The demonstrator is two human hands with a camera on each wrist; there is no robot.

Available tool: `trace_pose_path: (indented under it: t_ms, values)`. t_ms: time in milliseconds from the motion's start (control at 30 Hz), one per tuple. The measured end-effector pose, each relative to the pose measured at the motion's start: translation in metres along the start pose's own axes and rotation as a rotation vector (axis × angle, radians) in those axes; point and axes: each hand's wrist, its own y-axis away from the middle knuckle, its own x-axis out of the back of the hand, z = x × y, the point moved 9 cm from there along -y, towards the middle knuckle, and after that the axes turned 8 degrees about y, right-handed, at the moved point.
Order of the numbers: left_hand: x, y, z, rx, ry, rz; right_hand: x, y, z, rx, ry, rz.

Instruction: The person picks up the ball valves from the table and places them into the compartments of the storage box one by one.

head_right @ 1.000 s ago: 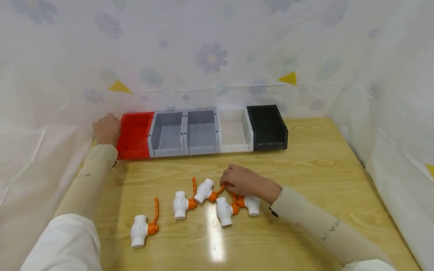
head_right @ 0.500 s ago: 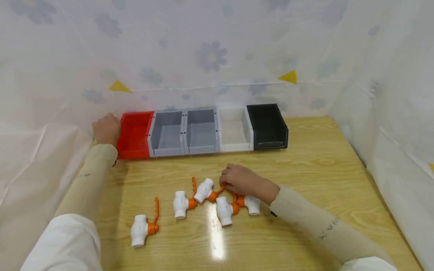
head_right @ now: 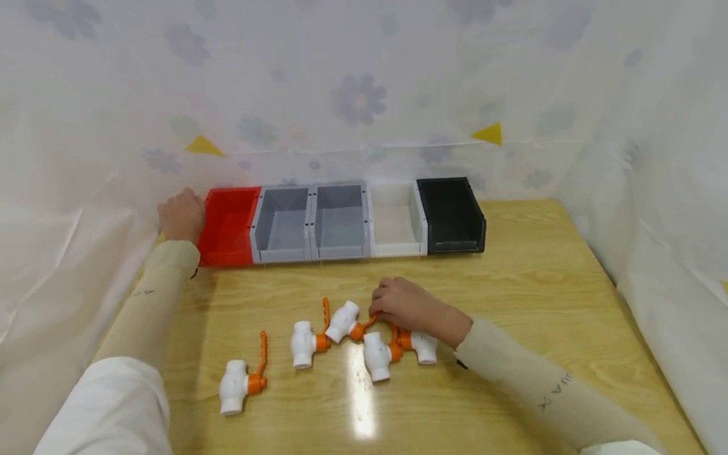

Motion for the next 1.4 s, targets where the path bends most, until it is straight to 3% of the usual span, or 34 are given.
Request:
trace_pose_path:
  t_ms: [267,500,633,867,1033,1200,1400]
  values:
    - [0.003,-0.002,0.007,-0.008,0.005,0.044,0.008,-0.001,-0.005,0.071,0.047,0.076]
    - [0.006,-0.001,0.011,-0.009,-0.018,0.065,0.016,-0.005,-0.015,0.106,-0.006,0.137]
    - [0.006,-0.001,0.009,-0.001,-0.013,0.054,0.014,-0.008,-0.019,0.099,-0.037,0.116]
    - [-0.001,-0.001,0.007,-0.015,-0.031,-0.018,0.005,-0.010,-0.025,0.056,-0.029,0.016]
    - [-0.001,0.001,0.007,-0.015,-0.023,-0.002,0.004,-0.012,-0.025,0.015,-0.021,-0.015]
    - [-0.002,0.001,0.007,-0.013,-0.020,0.015,0.004,-0.013,-0.026,0.008,0.048,0.004]
    - [-0.002,-0.002,0.007,-0.021,-0.012,0.019,0.014,-0.010,-0.037,0.078,0.184,0.125]
